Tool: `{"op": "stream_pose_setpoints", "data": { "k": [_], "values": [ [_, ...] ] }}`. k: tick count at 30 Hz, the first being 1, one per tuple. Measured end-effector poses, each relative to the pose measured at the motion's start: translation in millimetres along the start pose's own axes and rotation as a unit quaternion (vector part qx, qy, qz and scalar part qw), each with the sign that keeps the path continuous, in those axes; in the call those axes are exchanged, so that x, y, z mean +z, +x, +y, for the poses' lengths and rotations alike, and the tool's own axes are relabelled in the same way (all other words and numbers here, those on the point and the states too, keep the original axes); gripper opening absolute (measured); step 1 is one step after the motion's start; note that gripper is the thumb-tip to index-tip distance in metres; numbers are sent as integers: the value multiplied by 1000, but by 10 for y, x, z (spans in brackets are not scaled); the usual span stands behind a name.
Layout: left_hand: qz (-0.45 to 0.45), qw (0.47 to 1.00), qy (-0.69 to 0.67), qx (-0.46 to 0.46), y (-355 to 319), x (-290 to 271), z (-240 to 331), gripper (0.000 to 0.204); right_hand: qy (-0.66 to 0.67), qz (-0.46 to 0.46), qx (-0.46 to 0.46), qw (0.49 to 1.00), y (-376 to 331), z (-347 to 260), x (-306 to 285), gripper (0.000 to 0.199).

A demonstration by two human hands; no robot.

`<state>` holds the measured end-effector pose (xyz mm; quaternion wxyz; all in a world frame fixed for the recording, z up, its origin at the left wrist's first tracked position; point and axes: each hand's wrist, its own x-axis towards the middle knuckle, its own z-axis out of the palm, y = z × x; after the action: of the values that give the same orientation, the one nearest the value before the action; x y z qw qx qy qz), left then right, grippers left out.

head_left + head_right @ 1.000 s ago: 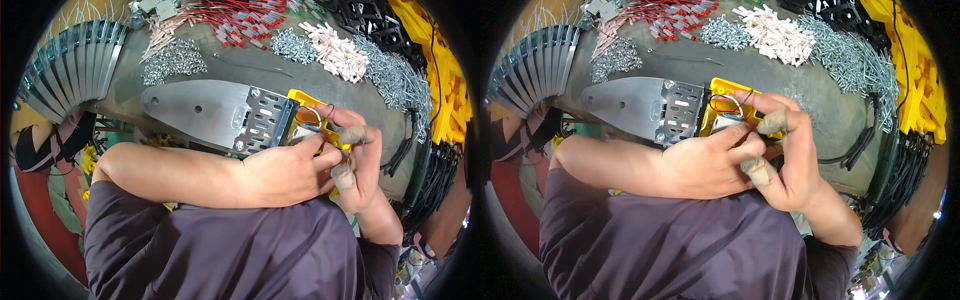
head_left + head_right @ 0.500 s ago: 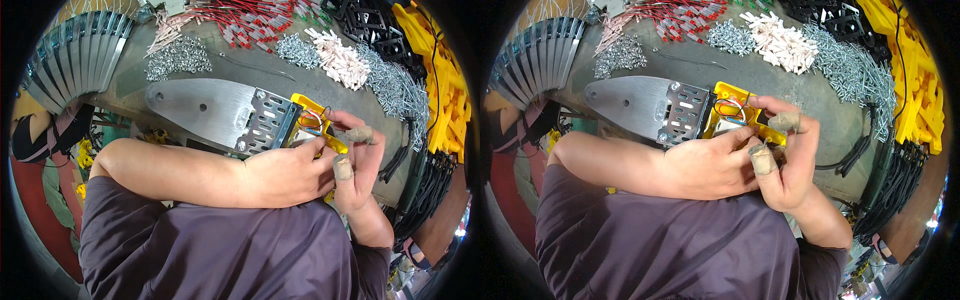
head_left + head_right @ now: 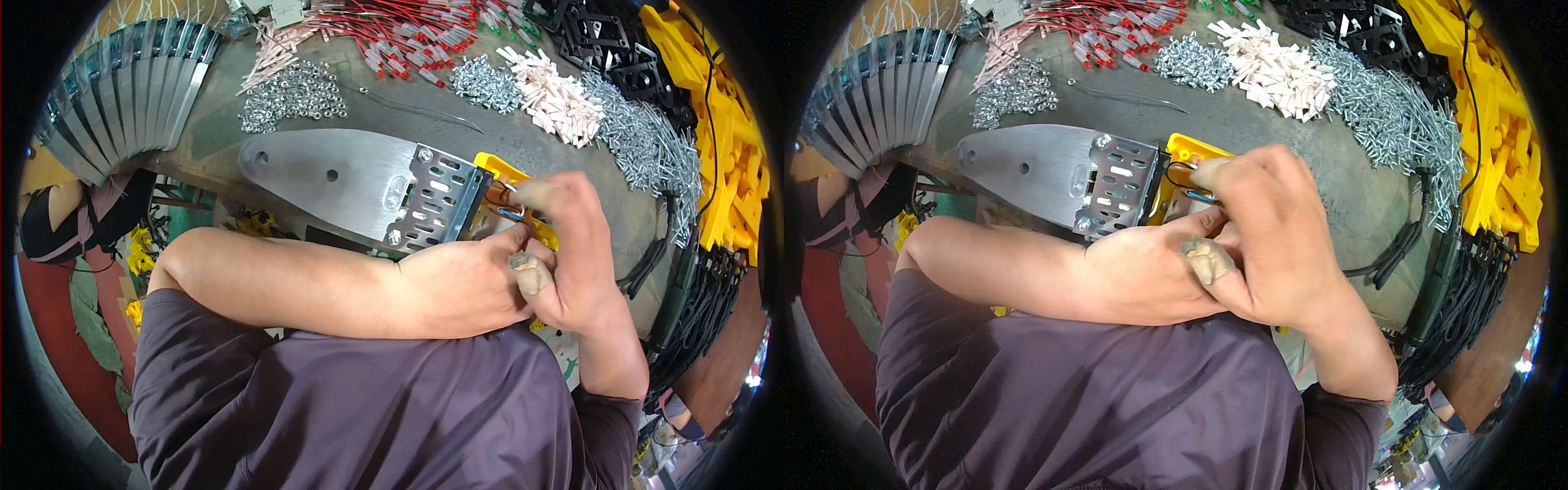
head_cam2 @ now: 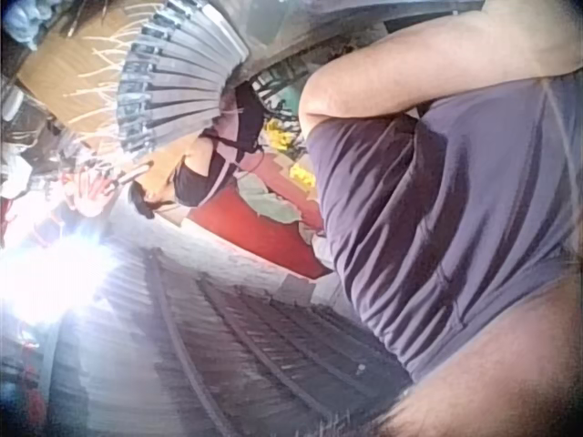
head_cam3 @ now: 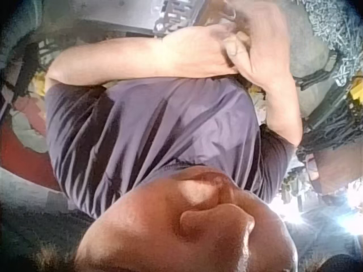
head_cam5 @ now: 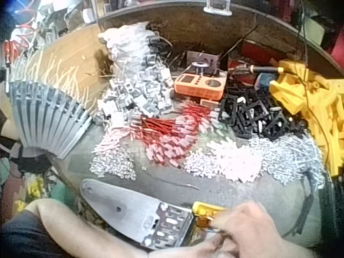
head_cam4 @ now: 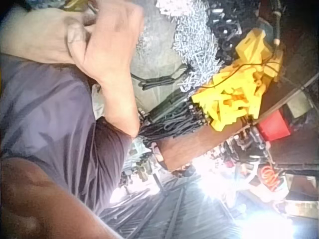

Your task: Assembling the housing and internal components of a handheld electronic device, including wiring and screwing panels together.

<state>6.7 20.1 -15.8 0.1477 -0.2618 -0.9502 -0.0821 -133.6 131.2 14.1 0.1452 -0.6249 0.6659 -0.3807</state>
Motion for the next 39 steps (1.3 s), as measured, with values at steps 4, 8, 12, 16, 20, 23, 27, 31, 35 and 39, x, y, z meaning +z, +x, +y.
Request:
{"op": "stream_pose_setpoints", "data": {
  "k": [4, 8, 12, 16, 20, 23, 27, 31, 35, 39],
  "values": [
    [28, 999, 24, -1, -2, 23, -8, 27, -141, -98, -39, 984, 78, -63, -74, 46],
    [-12, 1000, -7, 2, 10, 8, 19, 28, 119, 78, 24, 990, -94, 73, 111, 55],
    [-3, 1000, -9, 5, -7, -2, 3, 27, 162, 41, 7, 986, -78, 50, 114, 63],
    [-36, 999, 9, -5, 10, -62, 7, 28, 26, -71, 28, 997, 67, -42, -54, 67],
    [48, 999, -11, -3, -24, 30, -1, 28, -85, -81, -42, 992, 111, -56, -50, 63],
    [4, 1000, -22, -1, 11, -21, -24, 28, 107, 128, 29, 986, -110, 73, 118, 58],
    [-30, 999, 20, 12, 13, -87, -17, 28, 21, -13, -69, 997, -51, 62, 34, 59],
    [-57, 997, 50, 17, 19, -96, -13, 34, -75, -13, -81, 994, 13, -11, 77, 61],
    [-17, 998, 60, 11, -16, -96, -31, 34, -168, -113, -68, 977, 178, -189, -51, 59],
    [17, 1000, 2, -14, -42, -24, -8, 32, -96, -51, -33, 994, 104, -116, 30, 55]
  ]
}}
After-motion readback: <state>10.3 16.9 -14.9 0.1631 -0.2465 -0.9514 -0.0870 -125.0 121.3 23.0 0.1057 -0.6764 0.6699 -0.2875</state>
